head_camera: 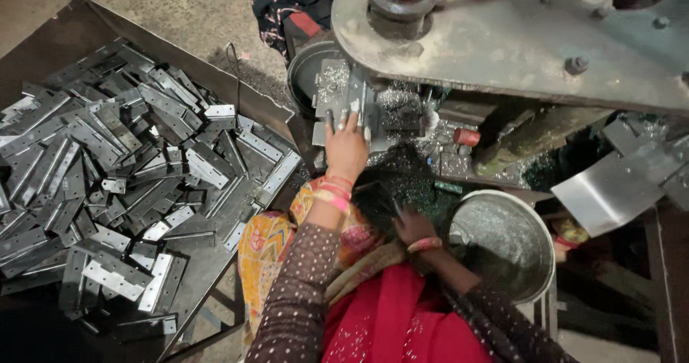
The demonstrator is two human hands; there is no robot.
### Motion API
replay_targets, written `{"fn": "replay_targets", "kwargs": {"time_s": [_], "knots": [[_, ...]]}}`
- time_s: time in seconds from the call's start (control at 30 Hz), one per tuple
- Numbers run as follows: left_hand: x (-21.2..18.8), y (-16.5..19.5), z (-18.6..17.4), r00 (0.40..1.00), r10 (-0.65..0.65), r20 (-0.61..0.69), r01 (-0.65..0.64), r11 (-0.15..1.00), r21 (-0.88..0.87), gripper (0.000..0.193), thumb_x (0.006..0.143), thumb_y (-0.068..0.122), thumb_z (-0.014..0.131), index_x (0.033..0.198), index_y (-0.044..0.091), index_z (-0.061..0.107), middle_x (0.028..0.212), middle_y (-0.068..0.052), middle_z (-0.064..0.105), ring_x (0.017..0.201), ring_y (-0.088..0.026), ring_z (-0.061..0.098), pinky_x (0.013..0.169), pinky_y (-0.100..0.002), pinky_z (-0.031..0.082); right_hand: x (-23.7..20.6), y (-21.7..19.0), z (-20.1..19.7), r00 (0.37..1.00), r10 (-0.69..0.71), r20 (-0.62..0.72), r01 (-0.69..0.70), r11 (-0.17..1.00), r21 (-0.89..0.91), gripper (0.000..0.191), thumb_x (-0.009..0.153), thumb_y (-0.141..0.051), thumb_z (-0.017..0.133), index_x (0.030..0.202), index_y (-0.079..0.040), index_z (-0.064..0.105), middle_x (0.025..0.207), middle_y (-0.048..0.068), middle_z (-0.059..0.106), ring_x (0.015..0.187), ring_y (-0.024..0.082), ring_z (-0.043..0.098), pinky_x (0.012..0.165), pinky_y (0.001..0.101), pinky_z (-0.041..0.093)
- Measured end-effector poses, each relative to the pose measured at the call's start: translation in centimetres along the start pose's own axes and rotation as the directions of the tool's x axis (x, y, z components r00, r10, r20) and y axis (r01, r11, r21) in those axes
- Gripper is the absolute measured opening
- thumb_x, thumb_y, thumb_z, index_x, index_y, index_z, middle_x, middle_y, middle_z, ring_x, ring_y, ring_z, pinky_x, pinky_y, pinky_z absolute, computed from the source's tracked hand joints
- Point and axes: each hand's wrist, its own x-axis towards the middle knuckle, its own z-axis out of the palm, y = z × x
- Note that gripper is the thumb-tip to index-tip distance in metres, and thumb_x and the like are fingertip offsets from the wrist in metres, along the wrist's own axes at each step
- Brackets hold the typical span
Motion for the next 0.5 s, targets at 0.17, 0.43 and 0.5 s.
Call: {"fn": "replay_targets", "kwargs": {"time_s": [0.17,0.43,0.5], "knots": [[-2.3,0.3,-0.8,0.991,-0.039,0.129,0.047,0.997,-0.058,0.032,0.092,0.023,0.059,0.110,0.003,0.077,0.144,-0.011,0.060,0.130,-0.031,0.056,0.111,-0.058,0.035,0.3,-0.5,-0.2,0.986,0.101,0.130,-0.094,0.993,-0.065,0.050,0.097,-0.047,0.065,0.119,-0.002,0.061,0.108,0.027,0.072,0.101,0.045,0.069,0.087,0.0531,0.055],[0.1,0.7,-0.2,0.993,-0.034,0.112,0.040,0.998,-0.052,0.026,0.093,0.021,0.059,0.101,0.005,0.078,0.137,-0.012,0.065,0.131,-0.029,0.057,0.122,-0.057,0.028,2.9,-0.3,-4.1,0.967,0.028,0.253,-0.030,1.000,0.004,0.064,0.087,-0.050,0.073,0.118,0.002,0.055,0.109,0.029,0.068,0.102,0.046,0.068,0.086,0.0529,0.054],[0.8,0.7,0.1,1.000,-0.017,0.024,0.018,0.999,-0.031,0.031,0.091,0.023,0.059,0.107,0.003,0.078,0.135,-0.013,0.064,0.130,-0.029,0.057,0.121,-0.057,0.027,2.0,-0.2,-2.8,0.980,0.053,0.192,-0.058,0.998,0.016,0.058,0.090,-0.048,0.070,0.118,0.000,0.056,0.107,0.029,0.069,0.101,0.048,0.067,0.086,0.0546,0.053]]}}
